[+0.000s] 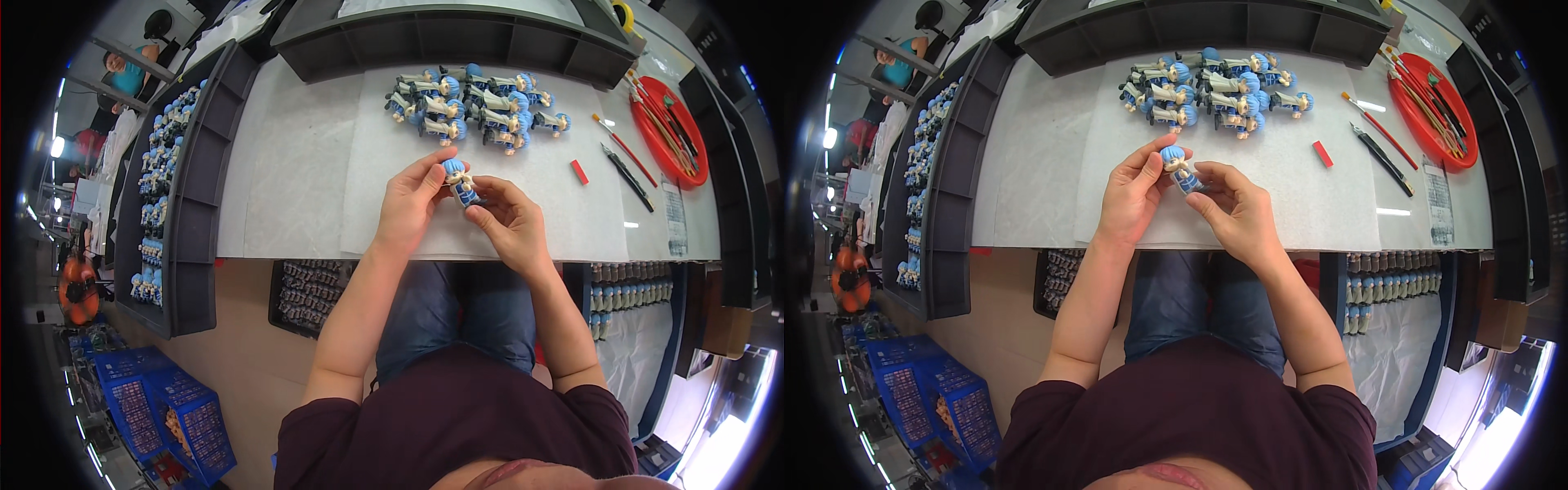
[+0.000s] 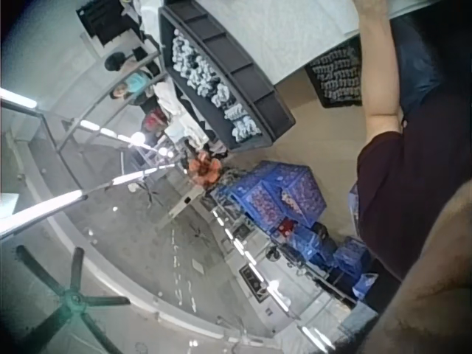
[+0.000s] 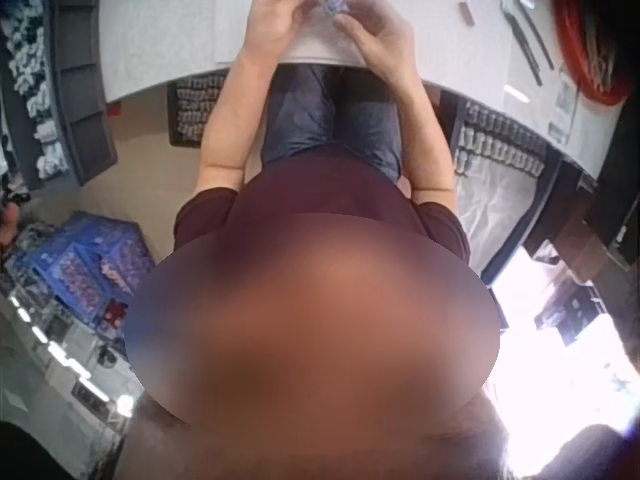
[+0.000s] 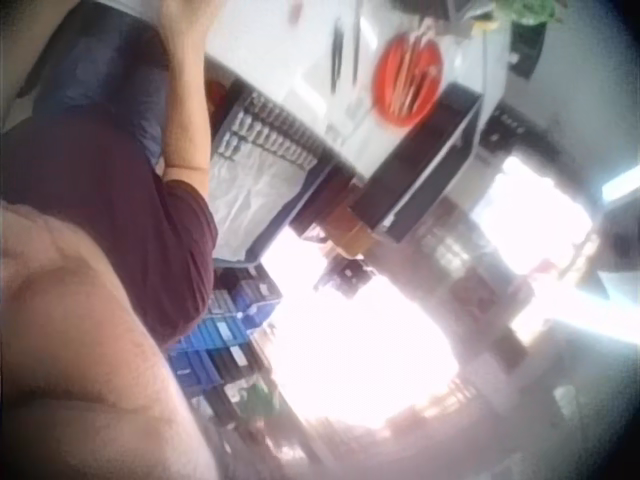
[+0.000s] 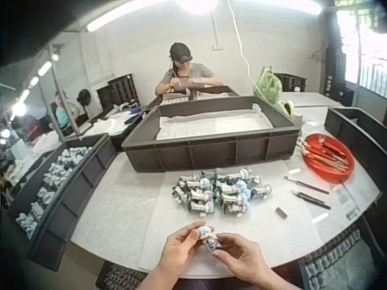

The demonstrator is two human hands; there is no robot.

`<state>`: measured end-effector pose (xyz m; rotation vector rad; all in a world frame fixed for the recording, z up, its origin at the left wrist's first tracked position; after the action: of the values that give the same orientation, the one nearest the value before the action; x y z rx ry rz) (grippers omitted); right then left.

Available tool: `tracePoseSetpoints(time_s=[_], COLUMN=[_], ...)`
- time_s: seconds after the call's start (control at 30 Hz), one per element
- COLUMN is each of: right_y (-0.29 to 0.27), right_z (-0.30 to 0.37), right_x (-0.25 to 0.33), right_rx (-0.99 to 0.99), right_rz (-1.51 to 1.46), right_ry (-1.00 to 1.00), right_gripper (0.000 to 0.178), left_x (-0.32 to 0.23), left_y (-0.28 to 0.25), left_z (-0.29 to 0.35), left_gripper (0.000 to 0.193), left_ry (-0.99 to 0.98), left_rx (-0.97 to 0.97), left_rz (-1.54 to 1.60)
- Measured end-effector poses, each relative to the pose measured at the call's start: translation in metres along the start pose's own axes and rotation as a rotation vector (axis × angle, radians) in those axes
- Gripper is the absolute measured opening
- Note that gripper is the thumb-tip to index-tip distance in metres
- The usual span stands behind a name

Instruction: The person sits at a table and repeatedly picks up small blue and white figurines. They use a red tool to scrape or clean the surface of each figure before placing it into a blue tray. The process is repeated for multiple figures in a batch.

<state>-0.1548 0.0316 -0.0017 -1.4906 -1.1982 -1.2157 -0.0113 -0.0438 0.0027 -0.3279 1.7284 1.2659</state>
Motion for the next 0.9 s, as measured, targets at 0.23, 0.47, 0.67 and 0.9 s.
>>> tracePoseSetpoints(time_s=[0.23, 0.47, 0.67, 0.9], right_y=[0.002, 0.003, 0.000, 0.001], right_z=[0.001, 0.001, 0.000, 0.000], right_x=[0.003, 0.013, 0.007, 0.010], right_rx=[-0.062, -0.083, -0.038, -0.024], right_rz=[-0.042, 0.116, 0.054, 0.095], right_ry=[0.043, -0.088, -0.003, -0.039], right_gripper=[0.044, 0.055, 0.052, 0.051], left_x=[-0.002, -0.001, -0.003, -0.002], left_y=[0.005, 0.000, 0.003, 0.001], left_z=[0.000, 0.001, 0.002, 0.002], left_gripper=[0.032, 0.031, 0.035, 0.036], left_ry=[-0.066, -0.040, 0.013, 0.036], left_rx=[-0.066, -0.055, -0.019, -0.011], left_rz=[-0.055, -0.071, 0.026, 0.000])
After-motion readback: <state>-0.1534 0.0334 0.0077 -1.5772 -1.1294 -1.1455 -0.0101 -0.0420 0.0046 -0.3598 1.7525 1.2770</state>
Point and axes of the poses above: each hand's wrist, its own z-axis away from the middle knuckle, its own y-axis out of the palm, x = y × z, the point moved 1 cm from there along -z, towards the middle knuckle, and after that the axes turned 5 degrees about z, right-handed, at the moved point
